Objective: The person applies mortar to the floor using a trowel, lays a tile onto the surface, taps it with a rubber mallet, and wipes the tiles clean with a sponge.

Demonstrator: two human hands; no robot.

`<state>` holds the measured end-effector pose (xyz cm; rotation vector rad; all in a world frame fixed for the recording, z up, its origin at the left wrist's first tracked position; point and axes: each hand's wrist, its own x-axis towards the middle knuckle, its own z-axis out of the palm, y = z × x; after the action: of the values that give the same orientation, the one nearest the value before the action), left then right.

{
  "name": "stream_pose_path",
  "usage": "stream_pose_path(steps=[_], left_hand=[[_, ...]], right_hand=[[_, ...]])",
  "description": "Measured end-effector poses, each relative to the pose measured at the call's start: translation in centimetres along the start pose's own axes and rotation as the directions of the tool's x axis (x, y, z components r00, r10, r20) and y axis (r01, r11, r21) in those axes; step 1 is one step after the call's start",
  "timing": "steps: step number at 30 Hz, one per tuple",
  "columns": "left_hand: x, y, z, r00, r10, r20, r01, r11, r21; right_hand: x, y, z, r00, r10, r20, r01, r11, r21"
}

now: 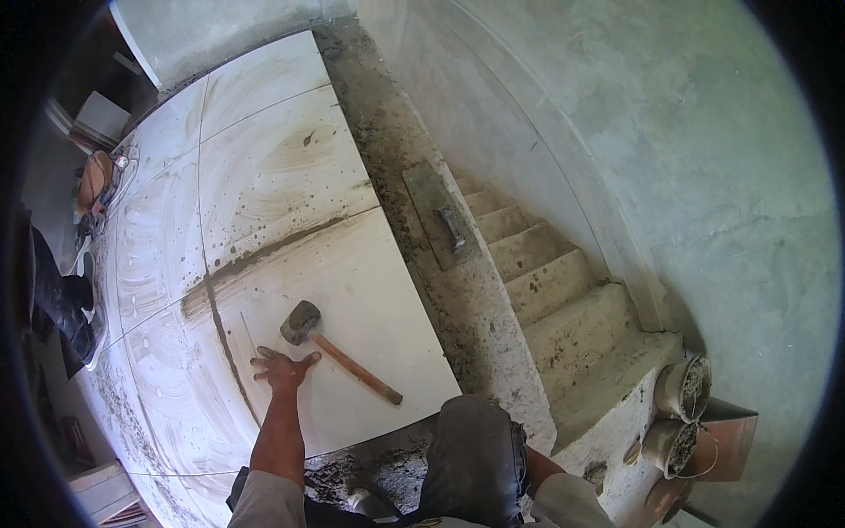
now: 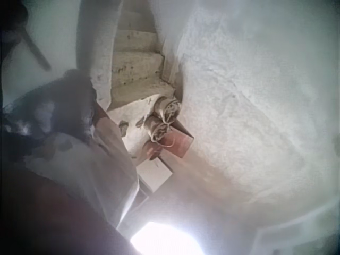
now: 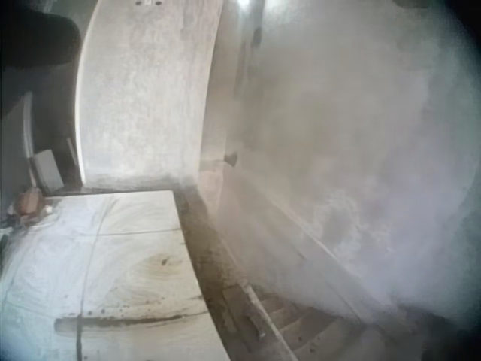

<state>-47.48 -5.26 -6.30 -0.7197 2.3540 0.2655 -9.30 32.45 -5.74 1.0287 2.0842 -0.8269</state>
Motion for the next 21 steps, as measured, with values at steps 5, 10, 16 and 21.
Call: stream_pose_path(steps=[5,10,16,21], left_hand=[[0.2,-0.2,0.5,1.000,-0.003,-0.021,0.003,1.000,-0.002],[0.2,-0.3,0.5,1.000,0.005,-0.013,-0.005,1.000,0.000],[-0.1,-0.3,0.1,1.000,0.013,-0.014,-0.012,1.000,0.008],[-0.1,-0.2,0.1,1.000,0.006,-0.005,-0.006,1.000,-0.009]], right_hand=[[0.1,-0.1,-0.4,0.999,0.010,-0.031,-0.009,1.000,0.010],[0.3,0.0,-0.9,0.998,0.015,-0.062,-0.014,1.000,0.021],[0.3,0.1,-1.1,0.996,0.016,-0.093,-0.013,0.999,0.036],[0.3,0.3,-1.5,0.993,0.023,-0.113,-0.020,0.999,0.033]])
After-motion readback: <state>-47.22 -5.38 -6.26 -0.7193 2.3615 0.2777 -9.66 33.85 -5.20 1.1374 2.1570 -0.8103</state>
